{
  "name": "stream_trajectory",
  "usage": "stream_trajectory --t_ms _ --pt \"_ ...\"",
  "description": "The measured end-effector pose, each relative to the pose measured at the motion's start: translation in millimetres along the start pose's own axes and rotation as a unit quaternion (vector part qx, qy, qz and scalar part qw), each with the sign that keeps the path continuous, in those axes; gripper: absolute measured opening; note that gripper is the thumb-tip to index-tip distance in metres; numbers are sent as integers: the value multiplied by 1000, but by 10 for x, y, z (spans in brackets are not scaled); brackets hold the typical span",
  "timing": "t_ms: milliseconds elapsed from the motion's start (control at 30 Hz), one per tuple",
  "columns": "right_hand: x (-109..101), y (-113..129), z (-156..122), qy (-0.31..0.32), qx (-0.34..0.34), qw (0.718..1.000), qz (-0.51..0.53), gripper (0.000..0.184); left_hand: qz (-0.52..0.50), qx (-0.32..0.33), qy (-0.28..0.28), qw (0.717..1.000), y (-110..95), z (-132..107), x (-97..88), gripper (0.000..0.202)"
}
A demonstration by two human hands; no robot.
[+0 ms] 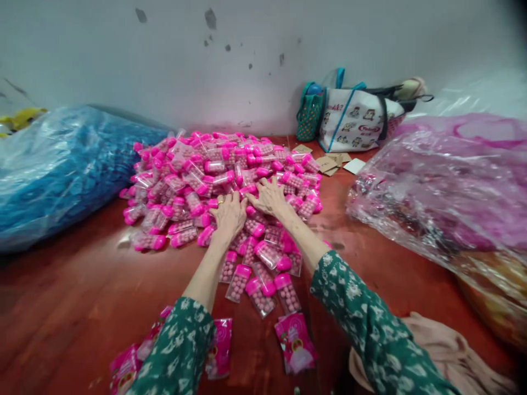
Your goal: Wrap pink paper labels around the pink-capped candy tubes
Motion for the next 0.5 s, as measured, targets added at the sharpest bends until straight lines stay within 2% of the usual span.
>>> stream_trajectory --t_ms 433,500 --pt "-57 -56 -747 -37 42 998 18 57 5 31 29 999 -219 -636 -18 39" --pt "-88 -67 -786 -43 46 998 22 48 4 36 31 999 -221 -675 -19 40"
Point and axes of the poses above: each hand's wrist, its own z-axis towards the middle knuckle, its own x-axis out of the palm, y = z × x, the point moved 2 cm from there along z, towards the middle knuckle, and after that the axes turned 13 degrees about -z, right-handed, at the moved point
